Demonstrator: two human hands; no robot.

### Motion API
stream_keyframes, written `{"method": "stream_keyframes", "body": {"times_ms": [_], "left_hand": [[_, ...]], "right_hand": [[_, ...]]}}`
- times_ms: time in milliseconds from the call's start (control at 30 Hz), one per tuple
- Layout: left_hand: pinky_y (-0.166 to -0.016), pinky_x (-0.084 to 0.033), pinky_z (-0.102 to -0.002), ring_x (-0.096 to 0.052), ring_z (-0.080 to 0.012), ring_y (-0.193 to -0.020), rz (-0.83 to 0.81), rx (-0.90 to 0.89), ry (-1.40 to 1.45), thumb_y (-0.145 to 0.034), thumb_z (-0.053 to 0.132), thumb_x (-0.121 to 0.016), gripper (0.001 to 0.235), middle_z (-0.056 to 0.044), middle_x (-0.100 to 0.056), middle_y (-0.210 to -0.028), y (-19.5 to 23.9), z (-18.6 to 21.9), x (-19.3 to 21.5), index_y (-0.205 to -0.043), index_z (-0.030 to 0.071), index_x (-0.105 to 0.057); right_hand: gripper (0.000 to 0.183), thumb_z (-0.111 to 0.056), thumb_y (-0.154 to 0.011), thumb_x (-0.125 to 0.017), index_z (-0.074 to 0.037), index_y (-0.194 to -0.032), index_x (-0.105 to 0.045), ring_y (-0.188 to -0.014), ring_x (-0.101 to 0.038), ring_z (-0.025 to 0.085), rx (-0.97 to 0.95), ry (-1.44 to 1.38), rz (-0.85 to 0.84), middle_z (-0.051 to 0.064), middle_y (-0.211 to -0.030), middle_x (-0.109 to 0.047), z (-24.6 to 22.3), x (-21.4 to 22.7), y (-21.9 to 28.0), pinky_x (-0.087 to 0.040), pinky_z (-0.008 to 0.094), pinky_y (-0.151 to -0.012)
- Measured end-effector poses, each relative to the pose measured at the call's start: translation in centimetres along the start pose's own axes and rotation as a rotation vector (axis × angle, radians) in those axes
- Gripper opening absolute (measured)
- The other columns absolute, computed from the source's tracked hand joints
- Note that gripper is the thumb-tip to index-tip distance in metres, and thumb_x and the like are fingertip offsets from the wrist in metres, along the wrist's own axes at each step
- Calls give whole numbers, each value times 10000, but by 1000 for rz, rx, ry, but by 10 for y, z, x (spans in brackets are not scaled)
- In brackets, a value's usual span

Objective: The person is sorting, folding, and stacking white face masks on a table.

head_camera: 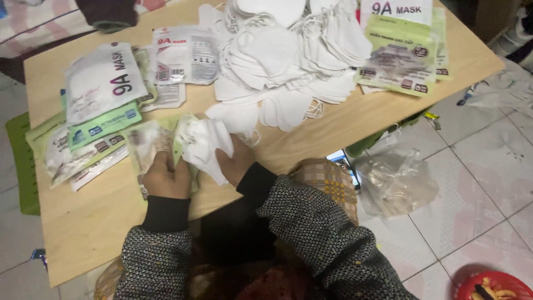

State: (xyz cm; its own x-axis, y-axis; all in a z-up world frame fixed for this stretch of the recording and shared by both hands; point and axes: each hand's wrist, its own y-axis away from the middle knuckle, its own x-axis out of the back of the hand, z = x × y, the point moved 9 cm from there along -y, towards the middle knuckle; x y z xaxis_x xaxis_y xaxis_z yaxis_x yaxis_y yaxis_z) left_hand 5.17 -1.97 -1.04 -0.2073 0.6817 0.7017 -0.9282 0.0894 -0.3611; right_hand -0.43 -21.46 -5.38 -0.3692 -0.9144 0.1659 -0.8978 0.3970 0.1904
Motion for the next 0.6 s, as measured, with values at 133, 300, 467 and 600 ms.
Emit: {"method": "stream_keyframes", "body": {"times_ms": [133, 300, 467, 600], "left_hand": [[-593, -529, -369, -665, -293, -645, 107, -198, -115, -973, 220, -653, 187, -104, -606, -638, 4, 30, 19, -820, 113, -650], [-635, -575, -316, -679, -235, -704, 108, -387, -336, -1023, 277, -617, 261, -34, -574, -672, 11, 68, 21, -803, 138, -642], [-587, -584, -358, -682, -267, -669, 6, -528, -292, -972, 187, -629, 157, -72, -579, -667, 28, 101, 29, -842, 99, -638], [-616, -571, -327, -678, -228, -654, 83, -469, -359, -999, 255, -589, 183, -40, -575, -668, 20, 74, 20, -888, 128, -661]], "right_hand": [[489, -305, -975, -575, -58, -1397, -560, -1195, -660, 346, 64, 132, -33, 207, -1230, -683, -3, -2, 4, -546, 472, -1025], [573, -397, -889, -683, -59, -1346, -613, -1172, -665, 345, 91, 26, -85, 200, -1191, -696, -2, -9, 3, -555, 497, -978], [660, -422, -963, -600, -20, -1469, -465, -1304, -578, 338, -109, -127, -6, 230, -1361, -603, -10, -3, 15, -466, 478, -1118], [624, -396, -958, -652, -43, -1452, -508, -1328, -556, 334, -119, -135, -95, 205, -1358, -609, -11, -15, 26, -462, 467, -1122]]}}
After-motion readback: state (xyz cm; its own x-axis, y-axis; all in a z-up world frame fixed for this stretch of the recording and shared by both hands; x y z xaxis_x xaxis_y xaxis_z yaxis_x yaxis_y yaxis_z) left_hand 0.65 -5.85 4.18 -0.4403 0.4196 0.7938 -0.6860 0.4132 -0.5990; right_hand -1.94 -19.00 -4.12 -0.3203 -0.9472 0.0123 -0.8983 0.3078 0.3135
